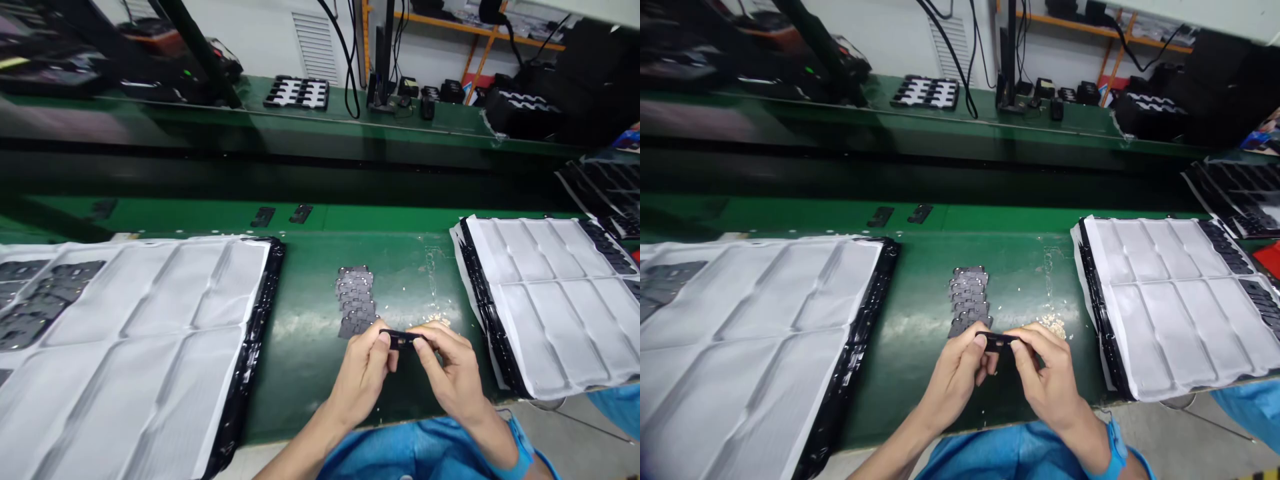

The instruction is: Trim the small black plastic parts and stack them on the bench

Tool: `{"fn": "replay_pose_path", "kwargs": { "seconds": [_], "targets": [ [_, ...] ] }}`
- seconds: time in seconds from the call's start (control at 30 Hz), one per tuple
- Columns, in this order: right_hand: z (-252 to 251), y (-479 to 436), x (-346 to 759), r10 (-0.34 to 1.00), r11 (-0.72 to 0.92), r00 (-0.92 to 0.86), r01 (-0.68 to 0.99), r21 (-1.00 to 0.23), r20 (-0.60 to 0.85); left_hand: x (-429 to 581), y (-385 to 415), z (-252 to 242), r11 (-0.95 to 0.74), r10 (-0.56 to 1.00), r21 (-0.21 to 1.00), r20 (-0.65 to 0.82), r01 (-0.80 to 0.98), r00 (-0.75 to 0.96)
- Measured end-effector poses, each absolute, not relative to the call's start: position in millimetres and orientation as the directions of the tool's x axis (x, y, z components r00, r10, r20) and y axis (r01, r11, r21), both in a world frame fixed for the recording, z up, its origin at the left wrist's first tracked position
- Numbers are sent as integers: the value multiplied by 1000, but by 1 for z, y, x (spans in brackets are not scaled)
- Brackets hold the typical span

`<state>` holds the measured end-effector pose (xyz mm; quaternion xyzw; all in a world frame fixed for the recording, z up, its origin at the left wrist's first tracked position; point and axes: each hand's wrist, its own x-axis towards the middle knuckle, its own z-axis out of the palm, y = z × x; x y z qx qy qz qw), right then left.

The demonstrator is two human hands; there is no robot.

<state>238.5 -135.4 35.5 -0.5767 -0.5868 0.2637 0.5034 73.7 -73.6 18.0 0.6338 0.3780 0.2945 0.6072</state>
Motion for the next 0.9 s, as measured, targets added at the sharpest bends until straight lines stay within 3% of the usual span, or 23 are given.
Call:
{"fn": "replay_pose_path", "kwargs": {
  "seconds": [0.17, 0.43, 0.73, 0.9],
  "targets": [
    [37, -134, 240, 936, 253, 118, 426, -869, 331, 74, -68, 14, 58, 822, 994, -100, 92, 560],
    [37, -134, 241, 932, 266, 107, 444, -856, 346, 77, -66, 18, -46, 840, 992, -26, 118, 542],
    [40, -133, 247, 960, 168, 128, 441, -882, 247, 76, -67, 17, -55, 807, 989, -36, 137, 589],
    [40, -132, 257, 945, 104, 239, 429, -897, 224, 74, -66, 21, -98, 732, 984, -32, 152, 680]
  ]
}}
